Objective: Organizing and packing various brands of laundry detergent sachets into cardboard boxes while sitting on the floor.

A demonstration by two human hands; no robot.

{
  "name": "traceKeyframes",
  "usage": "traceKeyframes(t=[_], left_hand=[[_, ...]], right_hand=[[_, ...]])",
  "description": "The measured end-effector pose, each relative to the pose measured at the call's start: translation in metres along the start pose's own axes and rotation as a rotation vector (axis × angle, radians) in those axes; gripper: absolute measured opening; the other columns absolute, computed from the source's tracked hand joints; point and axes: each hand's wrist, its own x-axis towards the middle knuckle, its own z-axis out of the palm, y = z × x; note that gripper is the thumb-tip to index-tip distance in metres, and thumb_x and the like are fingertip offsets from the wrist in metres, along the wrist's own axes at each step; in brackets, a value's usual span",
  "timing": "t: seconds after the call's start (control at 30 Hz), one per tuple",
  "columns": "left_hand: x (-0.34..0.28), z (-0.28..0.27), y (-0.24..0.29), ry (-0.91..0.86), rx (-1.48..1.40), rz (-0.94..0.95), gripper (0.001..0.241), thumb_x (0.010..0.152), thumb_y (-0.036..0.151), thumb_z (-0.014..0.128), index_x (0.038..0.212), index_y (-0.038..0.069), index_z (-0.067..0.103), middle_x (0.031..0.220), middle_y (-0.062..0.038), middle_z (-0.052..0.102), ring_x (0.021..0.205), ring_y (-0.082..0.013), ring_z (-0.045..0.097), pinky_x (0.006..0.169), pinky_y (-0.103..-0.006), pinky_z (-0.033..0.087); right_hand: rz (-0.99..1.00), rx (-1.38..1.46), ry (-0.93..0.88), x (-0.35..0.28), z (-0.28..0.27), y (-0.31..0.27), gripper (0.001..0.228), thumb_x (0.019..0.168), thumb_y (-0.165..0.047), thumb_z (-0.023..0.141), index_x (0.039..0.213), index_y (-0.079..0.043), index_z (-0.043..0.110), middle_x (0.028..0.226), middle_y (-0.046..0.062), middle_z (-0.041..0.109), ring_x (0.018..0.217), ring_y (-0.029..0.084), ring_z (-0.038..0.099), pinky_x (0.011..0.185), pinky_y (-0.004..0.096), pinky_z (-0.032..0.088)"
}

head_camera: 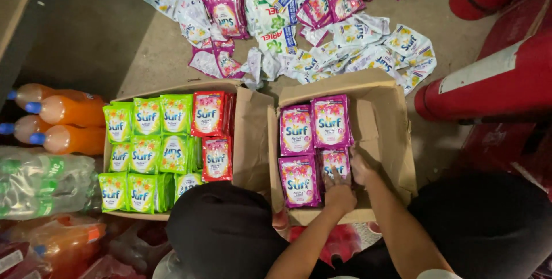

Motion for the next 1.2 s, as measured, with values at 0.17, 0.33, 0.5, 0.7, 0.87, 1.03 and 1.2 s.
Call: traceKeyframes(t=[0.17,0.33,0.5,0.7,0.87,1.03,1.2], left_hand=[[0.003,0.002,0.001,-0.005,-0.027,-0.036,0.075,0.099,0.038,0.052,0.163,0.013,0.023,0.168,-0.032,-0.006,0.150,-0.0631,-0.001,0.124,-0.0601,0.005],[0.006,0.001,-0.002,-0.009,-0.038,-0.040,0.075,0.099,0.038,0.053,0.162,0.011,0.025,0.168,-0.032,-0.006,0.150,-0.0620,-0.001,0.124,-0.0592,0.006],[0.002,0.000,-0.003,0.045,-0.048,-0.017,0.071,0.099,0.037,0.056,0.160,0.010,0.032,0.168,-0.032,0.002,0.150,-0.0623,0.005,0.124,-0.0590,0.012],[-0.029,-0.049,0.001,0.081,-0.070,-0.011,0.051,0.096,0.035,0.059,0.137,0.004,0.056,0.148,-0.027,0.045,0.134,-0.0455,0.049,0.106,-0.0562,0.044],[-0.080,-0.113,-0.006,0.509,-0.317,-0.060,0.035,0.088,0.019,0.066,0.120,0.003,0.064,0.125,-0.028,0.058,0.111,-0.0466,0.060,0.091,-0.0531,0.052],[-0.117,-0.145,-0.016,0.769,-0.304,-0.157,0.037,0.091,0.017,0.067,0.126,0.004,0.060,0.119,-0.027,0.057,0.112,-0.0463,0.057,0.093,-0.0531,0.050],[-0.109,-0.117,-0.038,0.681,-0.374,-0.357,0.074,0.085,0.022,0.072,0.149,0.008,0.038,0.137,-0.024,0.045,0.127,-0.0435,0.046,0.100,-0.0550,0.043]], right_hand=[[0.066,0.072,-0.088,-0.035,0.025,-0.016,0.076,0.104,-0.066,0.019,0.146,-0.012,0.051,0.143,0.015,0.062,0.127,0.031,0.057,0.112,0.049,0.039],[-0.127,0.073,-0.026,-0.004,0.017,-0.003,0.052,0.103,-0.053,0.029,0.145,-0.025,0.045,0.139,0.011,0.063,0.123,0.028,0.060,0.109,0.051,0.046],[-0.050,-0.096,0.030,0.060,-0.006,0.026,0.081,0.106,-0.065,0.018,0.140,-0.003,0.059,0.128,0.018,0.071,0.115,0.031,0.065,0.103,0.046,0.049],[-0.365,-0.635,0.639,0.095,-0.017,0.039,0.078,0.112,-0.061,0.026,0.139,0.002,0.063,0.139,0.026,0.066,0.133,0.037,0.060,0.112,0.046,0.046],[-0.805,-0.750,0.831,-0.013,0.054,0.029,0.057,0.095,-0.042,0.050,0.133,-0.002,0.065,0.139,0.026,0.061,0.134,0.040,0.051,0.115,0.046,0.038],[-0.519,-0.530,0.488,-0.062,0.110,0.044,0.056,0.099,-0.046,0.050,0.139,-0.008,0.061,0.140,0.021,0.065,0.132,0.034,0.058,0.115,0.044,0.040],[-0.173,-0.003,-0.064,-0.079,0.125,0.038,0.068,0.103,-0.057,0.037,0.152,-0.010,0.044,0.158,0.013,0.048,0.140,0.028,0.045,0.120,0.046,0.030]])
